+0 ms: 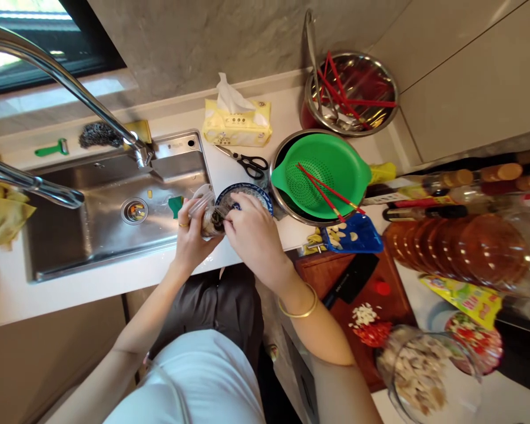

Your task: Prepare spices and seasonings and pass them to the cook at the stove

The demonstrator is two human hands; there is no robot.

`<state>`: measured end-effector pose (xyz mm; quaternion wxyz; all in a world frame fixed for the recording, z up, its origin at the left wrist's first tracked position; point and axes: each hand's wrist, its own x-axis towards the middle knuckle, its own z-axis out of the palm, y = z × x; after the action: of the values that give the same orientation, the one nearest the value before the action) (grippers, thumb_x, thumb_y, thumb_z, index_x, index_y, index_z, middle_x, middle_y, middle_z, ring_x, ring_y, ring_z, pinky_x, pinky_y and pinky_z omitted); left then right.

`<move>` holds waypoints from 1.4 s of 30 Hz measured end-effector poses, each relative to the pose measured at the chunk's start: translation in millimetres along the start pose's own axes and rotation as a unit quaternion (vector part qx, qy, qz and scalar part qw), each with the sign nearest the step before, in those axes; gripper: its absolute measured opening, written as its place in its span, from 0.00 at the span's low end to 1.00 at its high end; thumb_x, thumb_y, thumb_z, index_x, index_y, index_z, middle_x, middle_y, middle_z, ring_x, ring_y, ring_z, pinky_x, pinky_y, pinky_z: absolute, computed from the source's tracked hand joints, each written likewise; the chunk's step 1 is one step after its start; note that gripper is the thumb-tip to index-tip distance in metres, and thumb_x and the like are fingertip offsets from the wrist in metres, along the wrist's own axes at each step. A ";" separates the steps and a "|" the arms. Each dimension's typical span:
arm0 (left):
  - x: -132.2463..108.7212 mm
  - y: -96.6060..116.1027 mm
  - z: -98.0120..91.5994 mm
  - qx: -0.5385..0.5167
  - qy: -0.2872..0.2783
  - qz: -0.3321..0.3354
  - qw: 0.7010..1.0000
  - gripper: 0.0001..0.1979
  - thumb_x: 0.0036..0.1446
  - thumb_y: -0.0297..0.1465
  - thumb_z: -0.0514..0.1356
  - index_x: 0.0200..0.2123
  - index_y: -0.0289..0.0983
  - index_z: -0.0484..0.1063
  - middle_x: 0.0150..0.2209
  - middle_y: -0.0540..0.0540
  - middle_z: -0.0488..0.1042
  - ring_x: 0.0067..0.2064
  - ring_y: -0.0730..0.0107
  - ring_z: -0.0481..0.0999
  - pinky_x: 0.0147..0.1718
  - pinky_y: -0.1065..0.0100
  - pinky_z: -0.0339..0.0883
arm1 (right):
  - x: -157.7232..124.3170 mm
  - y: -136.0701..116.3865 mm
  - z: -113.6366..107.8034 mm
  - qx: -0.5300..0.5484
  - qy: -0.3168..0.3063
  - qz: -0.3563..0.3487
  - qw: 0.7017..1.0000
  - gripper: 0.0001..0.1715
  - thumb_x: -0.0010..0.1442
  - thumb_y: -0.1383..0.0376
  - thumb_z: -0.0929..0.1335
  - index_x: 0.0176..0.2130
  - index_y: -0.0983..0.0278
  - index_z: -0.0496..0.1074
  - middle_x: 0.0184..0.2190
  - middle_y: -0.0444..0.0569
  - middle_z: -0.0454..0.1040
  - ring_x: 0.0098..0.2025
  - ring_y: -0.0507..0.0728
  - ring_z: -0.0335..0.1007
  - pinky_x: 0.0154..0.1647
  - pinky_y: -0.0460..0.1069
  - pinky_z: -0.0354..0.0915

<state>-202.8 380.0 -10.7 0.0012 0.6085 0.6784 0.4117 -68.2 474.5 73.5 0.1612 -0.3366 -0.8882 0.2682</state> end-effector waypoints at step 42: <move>-6.8 -39.2 49.1 0.012 0.004 -0.027 1.000 0.39 0.51 0.34 0.68 0.63 0.41 0.55 0.58 0.34 0.61 0.63 0.44 0.62 0.62 0.41 0.58 | -28.7 105.3 69.7 0.260 0.146 0.255 0.920 0.18 0.61 0.54 0.67 0.43 0.63 0.78 0.45 0.54 0.80 0.46 0.61 0.77 0.48 0.55 0.71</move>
<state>-208.7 404.8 -68.6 0.0030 0.5881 0.6996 0.4058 -26.2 495.5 -47.2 0.2970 -0.5330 -0.6381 0.4697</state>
